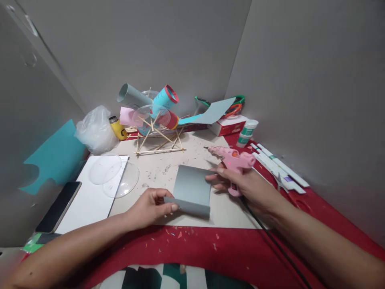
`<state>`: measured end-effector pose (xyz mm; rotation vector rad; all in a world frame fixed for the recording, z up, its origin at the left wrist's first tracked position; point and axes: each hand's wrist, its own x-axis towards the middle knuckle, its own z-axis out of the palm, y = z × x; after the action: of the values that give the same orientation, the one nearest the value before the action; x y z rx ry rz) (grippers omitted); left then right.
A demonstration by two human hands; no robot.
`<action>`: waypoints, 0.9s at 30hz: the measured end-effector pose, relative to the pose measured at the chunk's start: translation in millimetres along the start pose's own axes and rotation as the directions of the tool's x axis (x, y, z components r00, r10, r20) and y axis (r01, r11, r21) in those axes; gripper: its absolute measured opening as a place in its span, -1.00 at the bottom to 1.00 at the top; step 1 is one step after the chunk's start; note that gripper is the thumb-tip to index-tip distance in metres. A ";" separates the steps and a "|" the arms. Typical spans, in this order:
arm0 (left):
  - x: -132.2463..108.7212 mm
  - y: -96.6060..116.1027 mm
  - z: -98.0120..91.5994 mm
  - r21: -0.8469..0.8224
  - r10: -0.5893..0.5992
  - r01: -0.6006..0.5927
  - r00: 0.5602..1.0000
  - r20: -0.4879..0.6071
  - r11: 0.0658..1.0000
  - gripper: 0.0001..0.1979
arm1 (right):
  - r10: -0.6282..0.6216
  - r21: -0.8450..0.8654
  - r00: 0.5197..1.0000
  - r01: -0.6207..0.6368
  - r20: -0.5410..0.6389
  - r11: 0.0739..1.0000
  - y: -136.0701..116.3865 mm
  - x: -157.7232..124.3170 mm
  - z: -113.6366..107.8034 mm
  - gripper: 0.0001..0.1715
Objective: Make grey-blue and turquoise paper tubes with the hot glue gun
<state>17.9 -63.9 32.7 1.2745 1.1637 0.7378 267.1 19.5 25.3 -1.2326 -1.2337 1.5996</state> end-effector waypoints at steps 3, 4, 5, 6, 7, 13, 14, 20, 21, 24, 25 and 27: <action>17.7 4.3 3.6 -0.261 -0.060 0.041 0.996 -0.064 0.965 -0.68 | -0.129 -0.053 0.990 0.132 0.054 0.990 0.9 -10.1 1.1 -0.62; 23.3 5.7 4.8 -0.310 -0.067 0.040 0.995 -0.077 0.950 -0.65 | -0.170 -0.067 0.983 0.174 0.070 0.982 1.2 -13.3 1.2 -0.60; 28.3 7.1 6.0 -0.342 -0.076 0.042 0.993 -0.088 0.939 -0.63 | -0.207 -0.080 0.975 0.214 0.083 0.974 1.5 -16.3 1.3 -0.60; 32.6 8.3 7.1 -0.365 -0.087 0.046 0.991 -0.098 0.930 -0.61 | -0.244 -0.093 0.966 0.252 0.089 0.963 1.6 -18.9 1.5 -0.62; 36.0 9.4 8.0 -0.386 -0.102 0.054 0.989 -0.103 0.921 -0.60 | -0.284 -0.105 0.954 0.294 0.098 0.950 1.7 -21.2 1.6 -0.64; 44.3 10.6 5.8 -0.499 -0.208 0.155 0.977 -0.052 0.853 -0.82 | -0.475 -0.277 0.868 0.496 0.142 0.823 5.3 -26.6 0.0 -0.74; 44.9 10.3 4.4 -0.517 -0.225 0.175 0.974 -0.035 0.838 -0.87 | -0.505 -0.322 0.850 0.525 0.151 0.788 7.0 -26.3 -1.4 -0.75; 50.8 5.8 -3.5 -0.585 -0.267 0.235 0.963 0.031 0.776 -0.92 | -0.612 -0.606 0.739 0.631 0.281 0.484 19.6 -19.4 -13.9 -0.58; 52.3 4.7 -4.6 -0.592 -0.270 0.240 0.962 0.039 0.769 -0.92 | -0.627 -0.627 0.712 0.653 0.316 0.425 21.2 -17.9 -15.3 -0.53; 56.5 1.1 -7.1 -0.615 -0.270 0.250 0.961 0.063 0.748 -0.87 | -0.651 -0.624 0.652 0.706 0.389 0.334 24.2 -14.9 -16.7 -0.50; 57.7 -0.1 -7.8 -0.622 -0.267 0.253 0.961 0.072 0.741 -0.86 | -0.646 -0.617 0.654 0.709 0.393 0.342 24.9 -14.5 -16.8 -0.54; 59.4 -2.5 -8.9 -0.635 -0.258 0.257 0.962 0.094 0.728 -0.85 | -0.609 -0.609 0.695 0.685 0.382 0.400 26.3 -14.6 -17.5 -0.60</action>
<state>26.9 -6.7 16.7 0.5137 0.9355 0.8296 287.4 3.5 2.1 -0.8594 -2.2064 0.5526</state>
